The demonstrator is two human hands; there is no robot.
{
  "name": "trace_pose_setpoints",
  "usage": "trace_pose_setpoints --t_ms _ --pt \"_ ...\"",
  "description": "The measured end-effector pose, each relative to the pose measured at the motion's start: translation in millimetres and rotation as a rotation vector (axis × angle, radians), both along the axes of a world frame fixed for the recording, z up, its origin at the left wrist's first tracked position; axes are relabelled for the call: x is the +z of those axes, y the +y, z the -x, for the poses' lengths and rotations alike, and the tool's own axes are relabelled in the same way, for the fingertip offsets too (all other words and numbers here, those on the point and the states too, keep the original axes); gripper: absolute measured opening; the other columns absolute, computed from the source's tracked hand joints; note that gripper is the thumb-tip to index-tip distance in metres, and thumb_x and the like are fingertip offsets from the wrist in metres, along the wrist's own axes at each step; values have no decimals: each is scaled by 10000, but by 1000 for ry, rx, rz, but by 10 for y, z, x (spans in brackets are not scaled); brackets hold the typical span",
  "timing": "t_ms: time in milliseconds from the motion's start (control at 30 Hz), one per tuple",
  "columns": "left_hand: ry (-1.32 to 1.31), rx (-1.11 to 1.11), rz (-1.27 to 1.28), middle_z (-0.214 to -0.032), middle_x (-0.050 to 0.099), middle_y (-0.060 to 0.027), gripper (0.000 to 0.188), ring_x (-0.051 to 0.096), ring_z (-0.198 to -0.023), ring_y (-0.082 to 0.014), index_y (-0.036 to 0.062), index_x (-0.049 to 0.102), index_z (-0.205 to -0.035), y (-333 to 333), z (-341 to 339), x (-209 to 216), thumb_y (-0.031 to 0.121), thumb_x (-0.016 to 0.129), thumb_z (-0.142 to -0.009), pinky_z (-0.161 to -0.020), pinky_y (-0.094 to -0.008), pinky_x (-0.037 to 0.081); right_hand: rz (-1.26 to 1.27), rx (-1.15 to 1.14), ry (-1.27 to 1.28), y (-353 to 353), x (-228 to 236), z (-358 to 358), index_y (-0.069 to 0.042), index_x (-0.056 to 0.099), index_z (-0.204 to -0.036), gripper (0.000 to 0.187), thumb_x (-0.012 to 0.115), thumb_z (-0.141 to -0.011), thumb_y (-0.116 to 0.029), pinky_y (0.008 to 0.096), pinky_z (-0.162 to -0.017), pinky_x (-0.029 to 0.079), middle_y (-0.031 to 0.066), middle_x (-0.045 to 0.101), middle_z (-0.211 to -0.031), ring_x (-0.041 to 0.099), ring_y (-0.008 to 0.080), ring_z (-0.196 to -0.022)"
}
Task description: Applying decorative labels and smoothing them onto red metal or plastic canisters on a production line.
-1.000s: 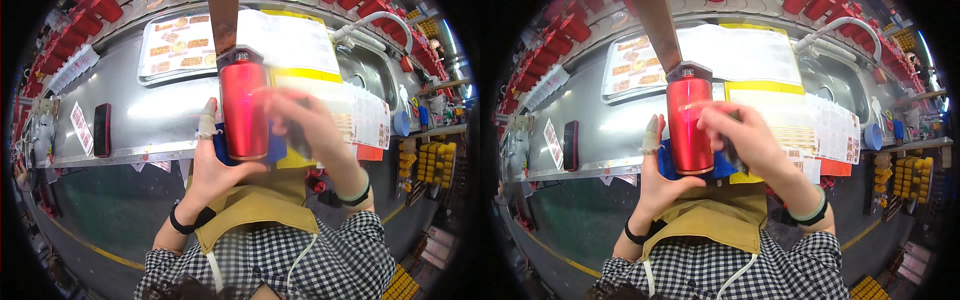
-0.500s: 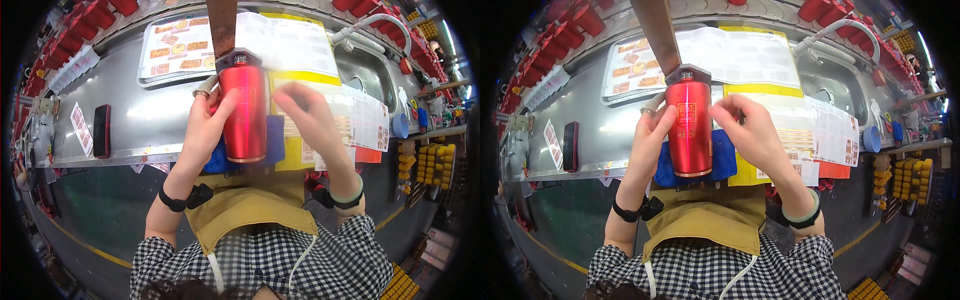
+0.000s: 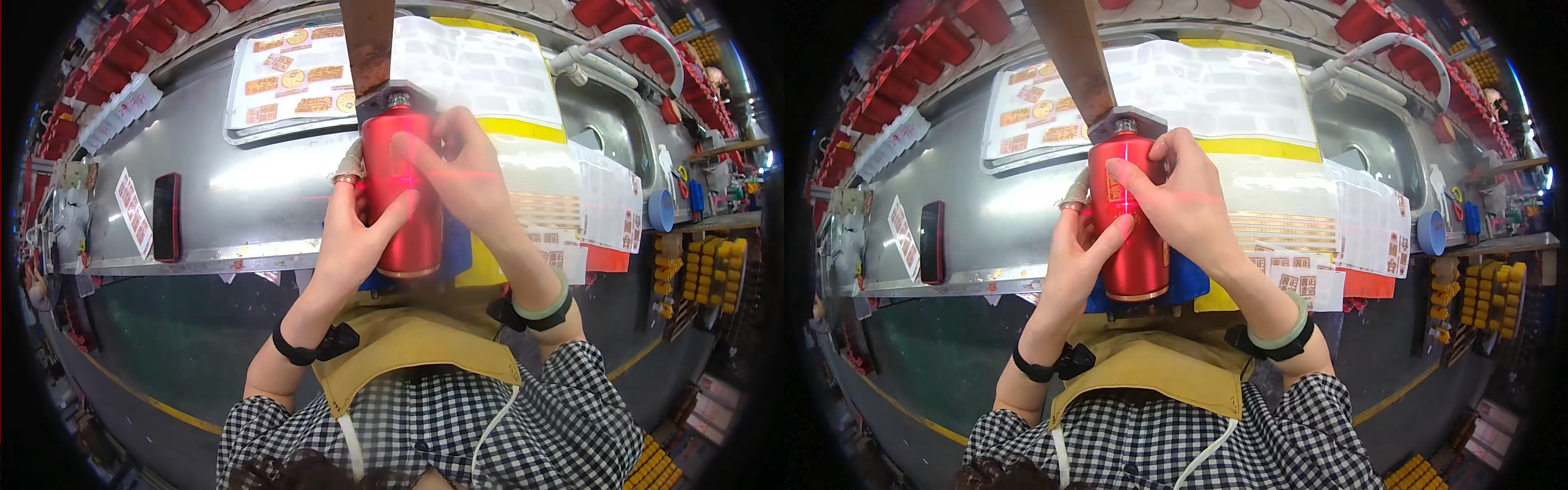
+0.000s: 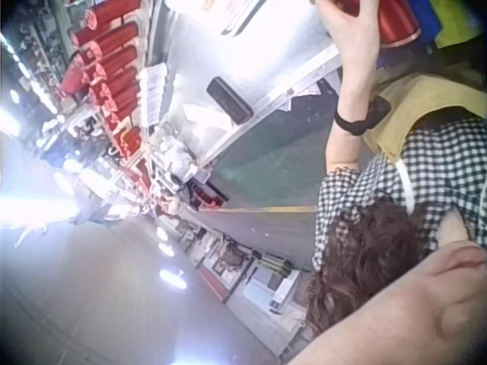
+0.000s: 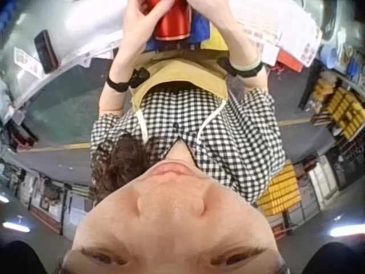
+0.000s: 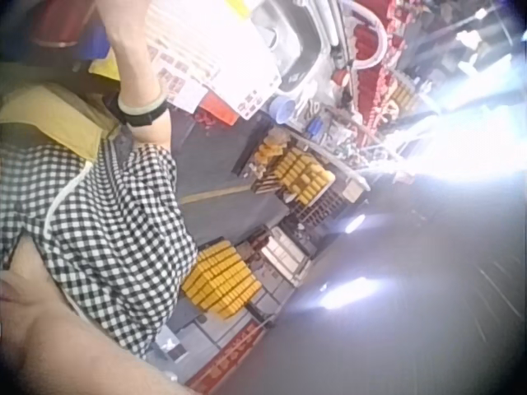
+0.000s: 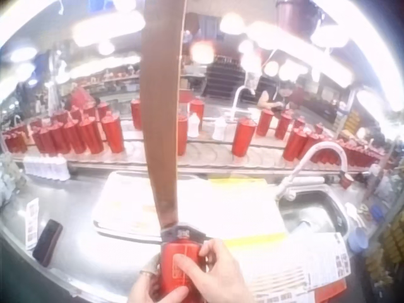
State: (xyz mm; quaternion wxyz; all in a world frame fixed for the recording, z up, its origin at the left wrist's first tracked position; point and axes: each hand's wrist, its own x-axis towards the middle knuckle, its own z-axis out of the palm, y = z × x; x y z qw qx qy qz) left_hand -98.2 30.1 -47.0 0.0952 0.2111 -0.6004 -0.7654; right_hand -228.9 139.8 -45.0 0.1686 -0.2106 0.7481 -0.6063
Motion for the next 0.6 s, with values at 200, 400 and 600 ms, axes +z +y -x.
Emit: trace_pose_setpoints --t_ms 200,400,600 --pt "12 6 -18 -1379 580 -160 730 606 -1242 -214 -22 361 -1521 -18 -1 -20 154 764 -938 -1050 -372 505 12 6 -2 17 34 -5 5 515 -956 424 845 -870 -246 273 -614 452 39 577 -794 498 90 -700" --pt "37 -18 6 -1408 556 -165 740 583 -1274 -219 -14 354 -1530 -29 -14 -26 149 763 -936 -1085 -383 478 40 30 -8 35 -5 10 4 519 -971 420 843 -869 -244 265 -617 453 32 577 -808 503 82 -712" --pt "54 -28 -14 -1432 534 -169 789 569 -1293 -221 -15 311 -1559 -29 -27 -5 130 765 -930 -1092 -390 473 -9 40 -5 46 23 10 3 529 -981 419 847 -864 -244 255 -609 438 28 576 -814 488 77 -707"
